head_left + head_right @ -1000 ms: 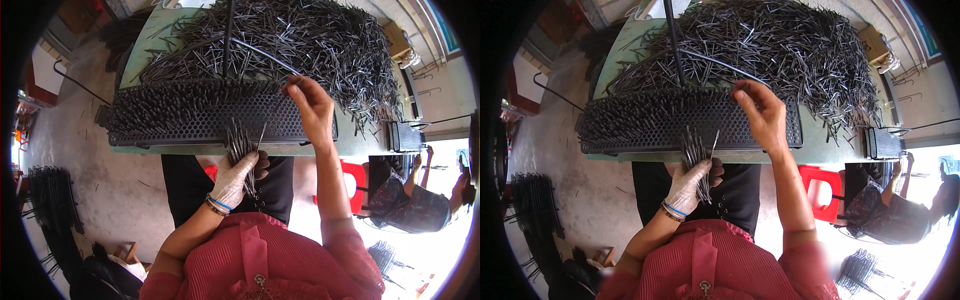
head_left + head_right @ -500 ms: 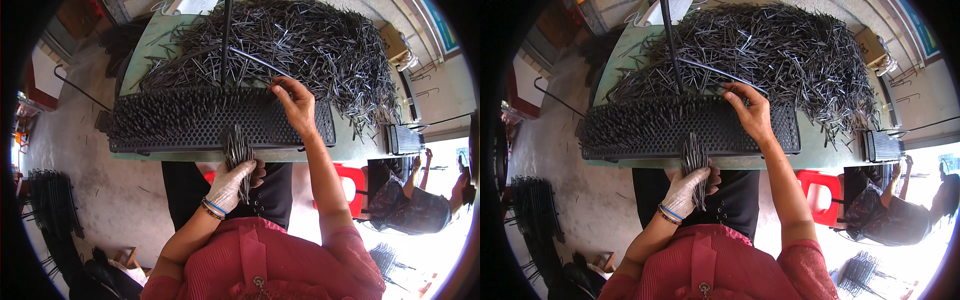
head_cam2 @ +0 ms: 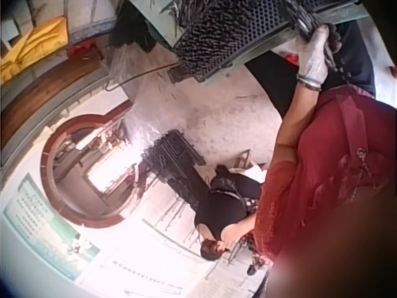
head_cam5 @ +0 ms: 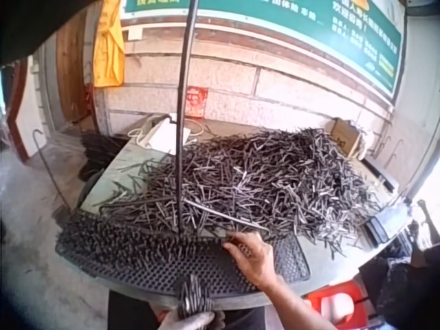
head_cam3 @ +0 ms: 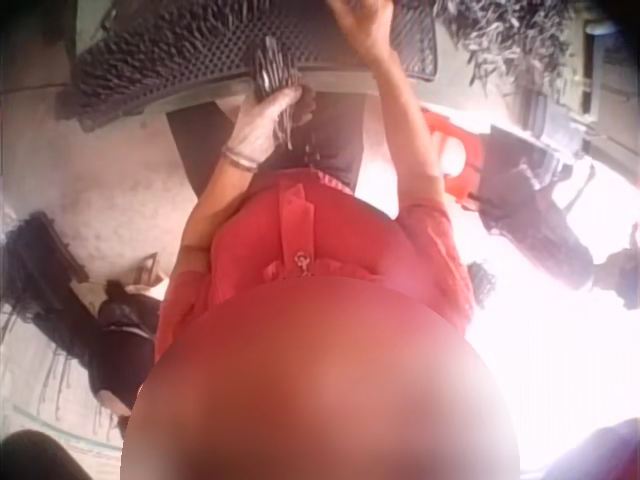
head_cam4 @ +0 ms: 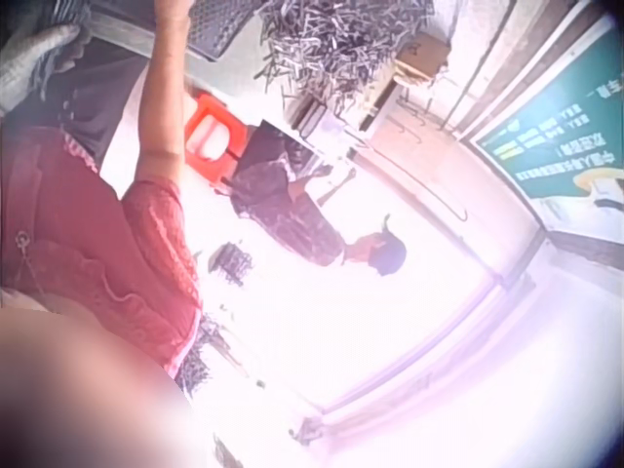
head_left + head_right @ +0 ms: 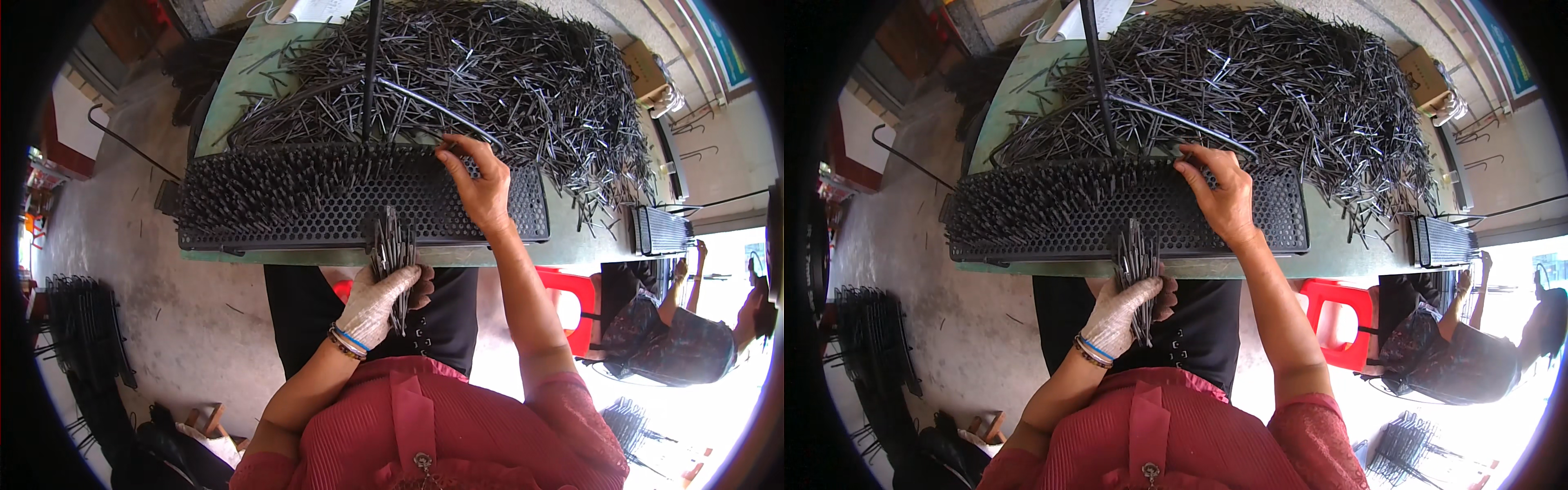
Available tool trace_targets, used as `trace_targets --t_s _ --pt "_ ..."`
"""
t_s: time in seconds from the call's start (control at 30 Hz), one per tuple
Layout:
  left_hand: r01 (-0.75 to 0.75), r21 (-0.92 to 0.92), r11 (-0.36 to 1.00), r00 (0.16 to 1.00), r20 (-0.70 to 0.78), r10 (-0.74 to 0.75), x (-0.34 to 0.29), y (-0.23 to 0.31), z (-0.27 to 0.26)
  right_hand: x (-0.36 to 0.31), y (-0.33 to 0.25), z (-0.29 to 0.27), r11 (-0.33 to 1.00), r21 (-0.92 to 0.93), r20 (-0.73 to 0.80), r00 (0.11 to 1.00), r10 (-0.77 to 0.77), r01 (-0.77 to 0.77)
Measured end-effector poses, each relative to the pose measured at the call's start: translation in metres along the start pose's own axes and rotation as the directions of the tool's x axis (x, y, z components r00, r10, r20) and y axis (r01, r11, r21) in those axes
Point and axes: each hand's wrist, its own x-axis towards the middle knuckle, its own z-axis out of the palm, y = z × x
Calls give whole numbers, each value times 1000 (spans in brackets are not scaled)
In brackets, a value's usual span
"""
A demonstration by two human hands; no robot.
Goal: Placing metal rods into a perforated tray for sorting or assembly.
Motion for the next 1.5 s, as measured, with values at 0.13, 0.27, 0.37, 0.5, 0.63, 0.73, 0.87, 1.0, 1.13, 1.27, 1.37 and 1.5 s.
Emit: trace_targets --t_s 0.13,0.27,0.37,0.5,0.63,0.73,0.87,1.0,1.13,1.27,1.37,1.5 --pt "-7 24 1000 1000 7 7 -1 0 -1 0 -3 2 993 -96 27 997 -72 74" --pt "-17 35 999 1000 16 16 0 0 -2 0 0 2 944 -145 72 954 -289 297" --pt "-18 37 999 1000 22 17 -1 0 -3 -2 -3 2 939 -163 69 953 -294 301" --pt "-19 49 999 1000 20 18 -1 0 -2 -9 0 5 934 -212 -5 955 -295 287" --pt "-9 46 999 1000 9 8 -1 -1 -2 -7 -9 3 896 -304 81 945 -316 325" --pt "-13 51 999 1000 10 13 -1 0 -2 -7 -17 4 917 -265 25 953 -302 298" --pt "-86 20 996 995 53 85 -6 5 -2 -21 -51 -14 962 55 252 936 246 -268" --pt "-150 13 989 985 88 148 -10 11 4 -33 -66 -20 872 134 558 763 327 -471" --pt "-141 63 988 987 92 135 -8 12 5 -36 -60 -17 726 224 577 689 438 -650" --pt "-81 15 997 996 49 80 -6 6 -5 -16 -57 -18 732 304 383 781 493 -610" --pt "-79 -11 997 995 58 80 -8 6 -5 -4 -47 2 803 445 163 918 362 -395" --pt "-27 14 1000 998 50 26 -8 5 -8 6 -42 19 941 267 63 978 199 -208"
